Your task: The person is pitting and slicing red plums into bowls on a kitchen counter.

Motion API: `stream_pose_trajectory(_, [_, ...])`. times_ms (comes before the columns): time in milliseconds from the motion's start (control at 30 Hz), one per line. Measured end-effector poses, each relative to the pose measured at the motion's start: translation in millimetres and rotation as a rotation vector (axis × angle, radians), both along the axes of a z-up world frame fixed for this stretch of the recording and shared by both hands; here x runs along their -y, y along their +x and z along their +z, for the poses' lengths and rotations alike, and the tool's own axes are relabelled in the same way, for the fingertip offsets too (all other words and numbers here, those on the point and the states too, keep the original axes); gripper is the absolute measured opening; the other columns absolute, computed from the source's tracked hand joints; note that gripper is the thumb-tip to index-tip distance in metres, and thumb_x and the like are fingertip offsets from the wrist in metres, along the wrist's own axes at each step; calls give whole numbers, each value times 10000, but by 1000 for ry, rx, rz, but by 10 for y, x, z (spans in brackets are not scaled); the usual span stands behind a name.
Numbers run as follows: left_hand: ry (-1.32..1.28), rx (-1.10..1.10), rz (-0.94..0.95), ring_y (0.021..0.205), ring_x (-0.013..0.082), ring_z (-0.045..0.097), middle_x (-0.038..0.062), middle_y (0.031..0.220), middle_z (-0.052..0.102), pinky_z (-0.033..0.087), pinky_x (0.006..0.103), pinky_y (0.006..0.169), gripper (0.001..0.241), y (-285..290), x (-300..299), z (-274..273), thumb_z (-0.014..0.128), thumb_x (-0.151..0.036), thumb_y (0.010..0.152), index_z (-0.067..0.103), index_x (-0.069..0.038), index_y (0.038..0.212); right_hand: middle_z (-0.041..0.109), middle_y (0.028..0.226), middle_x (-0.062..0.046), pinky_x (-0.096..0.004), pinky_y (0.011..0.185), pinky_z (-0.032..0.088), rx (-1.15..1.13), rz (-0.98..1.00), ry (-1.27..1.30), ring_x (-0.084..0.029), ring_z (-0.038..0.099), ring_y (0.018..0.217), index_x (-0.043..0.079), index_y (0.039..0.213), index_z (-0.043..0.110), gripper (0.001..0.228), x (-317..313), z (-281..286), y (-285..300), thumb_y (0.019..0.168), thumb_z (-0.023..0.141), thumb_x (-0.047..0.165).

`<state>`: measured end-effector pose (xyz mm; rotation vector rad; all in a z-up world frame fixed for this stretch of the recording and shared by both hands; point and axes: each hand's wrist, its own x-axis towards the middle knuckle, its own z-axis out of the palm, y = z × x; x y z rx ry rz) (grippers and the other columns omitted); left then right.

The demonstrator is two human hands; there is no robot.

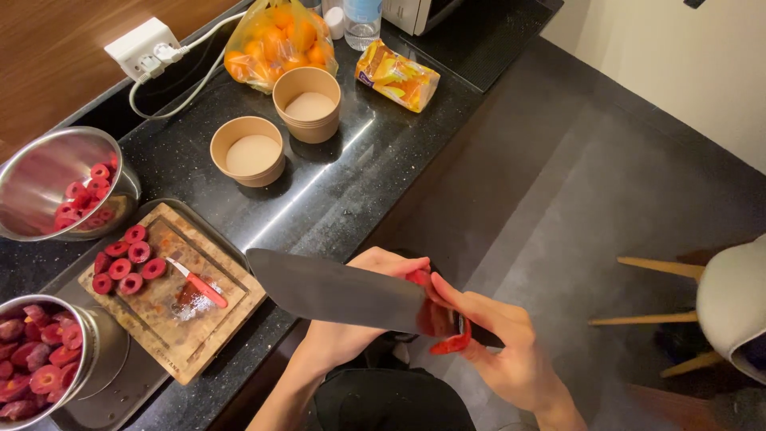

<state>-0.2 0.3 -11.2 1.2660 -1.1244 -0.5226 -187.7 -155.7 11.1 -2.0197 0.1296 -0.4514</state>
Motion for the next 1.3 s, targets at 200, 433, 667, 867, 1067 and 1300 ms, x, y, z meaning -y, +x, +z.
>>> stream_pose_trajectory(200, [46,-111,-107,1174,208,679,103,1284,647,577,332,988,456,37,-27,137,747,-61,923,654,-25,1368,752,1349,-150,-326,973,575,-77,18,87,-200,746,1155,-8,1425,610,570,98,33,-58,895,751,149])
stream_pose_trajectory(433, [-8,-136,-187,1196,206,676,109,1315,650,590,342,1009,438,81,-45,257,711,-40,968,644,-23,1400,757,1290,-152,-333,966,560,-104,-14,263,-201,711,1130,-32,1391,619,508,104,-132,-97,915,710,121])
stream_pose_trajectory(667, [45,-201,-163,1176,188,680,101,1333,654,584,325,976,501,53,44,249,749,-96,916,619,-39,1397,720,902,-50,-281,682,539,-24,-42,37,-124,607,738,-2,1372,648,567,70,68,32,837,804,100])
stream_pose_trajectory(867, [95,-154,-16,1061,186,725,89,1209,736,599,318,924,441,16,58,21,804,-155,845,733,-36,1263,743,1027,-79,-286,771,564,53,-37,-149,-162,723,862,9,1405,587,678,26,171,69,781,838,94])
stream_pose_trajectory(1067, [-48,-79,57,1131,216,698,101,1255,695,584,334,958,551,-72,112,16,877,-103,715,702,-17,1231,772,1155,-116,-277,831,588,-11,-64,-137,-183,762,937,13,1421,577,701,59,94,51,761,814,19])
stream_pose_trajectory(1300, [-183,-286,191,1193,270,713,142,1275,717,591,394,1046,479,-220,193,-148,840,53,727,713,27,1188,764,1155,-87,-298,937,573,1,-98,108,-180,726,1041,-5,1423,597,614,46,-5,53,823,716,-62])
